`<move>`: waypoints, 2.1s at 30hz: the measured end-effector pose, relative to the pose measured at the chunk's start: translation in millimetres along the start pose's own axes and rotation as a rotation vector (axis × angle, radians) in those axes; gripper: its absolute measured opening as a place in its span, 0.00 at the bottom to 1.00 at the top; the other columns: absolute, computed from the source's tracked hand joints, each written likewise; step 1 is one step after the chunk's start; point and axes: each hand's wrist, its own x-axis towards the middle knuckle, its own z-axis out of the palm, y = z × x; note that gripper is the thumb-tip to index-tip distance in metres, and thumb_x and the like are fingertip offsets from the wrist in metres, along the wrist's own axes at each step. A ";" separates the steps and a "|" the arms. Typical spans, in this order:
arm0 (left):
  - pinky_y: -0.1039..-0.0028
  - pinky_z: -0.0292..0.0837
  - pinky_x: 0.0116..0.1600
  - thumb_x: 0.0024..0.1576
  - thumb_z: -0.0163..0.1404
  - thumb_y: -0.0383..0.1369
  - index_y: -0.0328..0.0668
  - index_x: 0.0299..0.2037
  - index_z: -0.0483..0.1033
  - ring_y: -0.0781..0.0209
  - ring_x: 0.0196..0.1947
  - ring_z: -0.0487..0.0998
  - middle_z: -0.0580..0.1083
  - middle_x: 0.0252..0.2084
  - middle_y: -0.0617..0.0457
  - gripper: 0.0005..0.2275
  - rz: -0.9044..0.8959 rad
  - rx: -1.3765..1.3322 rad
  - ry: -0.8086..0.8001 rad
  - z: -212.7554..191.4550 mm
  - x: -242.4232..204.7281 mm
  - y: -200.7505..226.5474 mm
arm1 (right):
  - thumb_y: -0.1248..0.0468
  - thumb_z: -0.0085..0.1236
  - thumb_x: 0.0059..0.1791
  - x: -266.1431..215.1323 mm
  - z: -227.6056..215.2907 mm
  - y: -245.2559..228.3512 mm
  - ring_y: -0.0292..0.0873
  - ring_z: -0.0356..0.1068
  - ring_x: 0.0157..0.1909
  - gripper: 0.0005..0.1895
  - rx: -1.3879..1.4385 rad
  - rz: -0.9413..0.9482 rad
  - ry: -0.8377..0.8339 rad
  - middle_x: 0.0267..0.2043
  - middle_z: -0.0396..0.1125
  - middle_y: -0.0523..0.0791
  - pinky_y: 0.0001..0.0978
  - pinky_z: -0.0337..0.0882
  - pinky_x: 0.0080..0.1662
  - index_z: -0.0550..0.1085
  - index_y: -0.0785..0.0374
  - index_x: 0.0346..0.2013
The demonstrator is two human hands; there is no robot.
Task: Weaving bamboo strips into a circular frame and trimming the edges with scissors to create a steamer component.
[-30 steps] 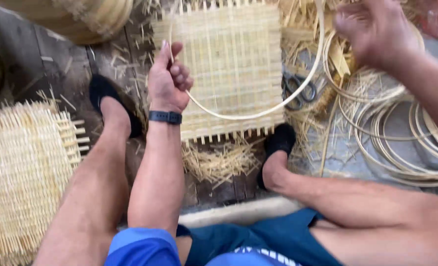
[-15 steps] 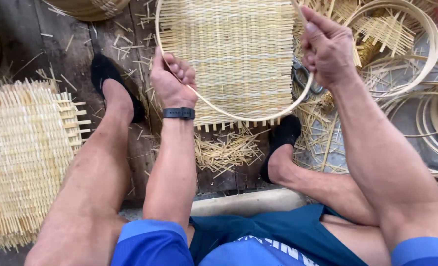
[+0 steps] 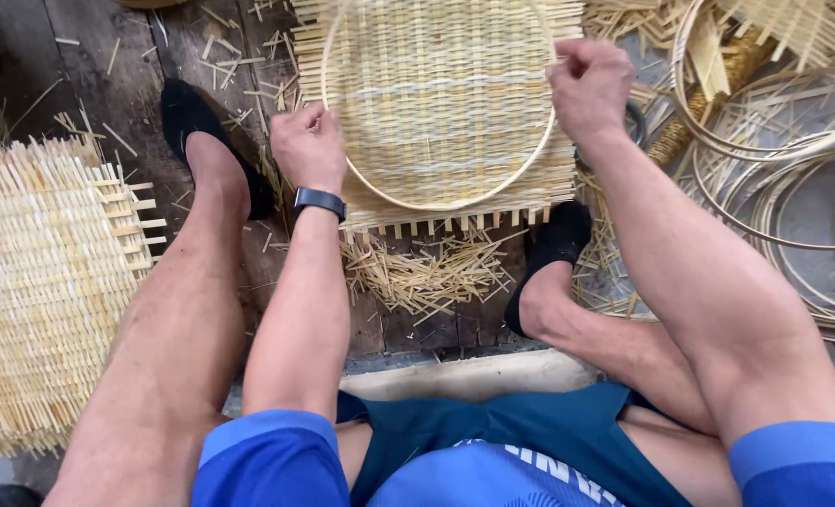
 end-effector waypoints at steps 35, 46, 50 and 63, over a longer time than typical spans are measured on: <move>0.72 0.78 0.33 0.53 0.65 0.28 0.32 0.38 0.82 0.63 0.28 0.79 0.80 0.32 0.50 0.08 -0.541 -0.245 -0.436 18.0 39.0 -37.9 | 0.57 0.65 0.43 -3.6 34.5 42.9 0.51 0.77 0.39 0.11 0.056 0.261 0.085 0.34 0.76 0.52 0.40 0.75 0.45 0.83 0.58 0.35; 0.73 0.77 0.31 0.54 0.64 0.28 0.31 0.39 0.81 0.64 0.27 0.78 0.79 0.33 0.51 0.08 -0.500 -0.258 -0.423 17.3 32.7 -36.6 | 0.58 0.67 0.43 -4.7 11.0 21.7 0.43 0.78 0.37 0.13 0.170 0.446 -0.053 0.34 0.78 0.48 0.34 0.76 0.45 0.83 0.58 0.39; 0.74 0.75 0.33 0.54 0.65 0.28 0.32 0.38 0.81 0.65 0.28 0.77 0.79 0.33 0.51 0.08 -0.539 -0.327 -0.416 26.1 33.2 -57.0 | 0.61 0.68 0.42 -2.3 16.6 38.1 0.39 0.77 0.35 0.13 0.195 0.412 -0.048 0.33 0.78 0.48 0.31 0.75 0.43 0.83 0.60 0.39; 0.55 0.64 0.67 0.59 0.57 0.43 0.41 0.56 0.79 0.39 0.62 0.71 0.73 0.60 0.40 0.19 0.589 0.236 -0.348 19.9 78.3 88.1 | 0.38 0.57 0.43 -63.9 23.1 -100.3 0.67 0.45 0.75 0.52 -0.283 -0.610 -0.531 0.74 0.49 0.65 0.60 0.44 0.71 0.54 0.73 0.68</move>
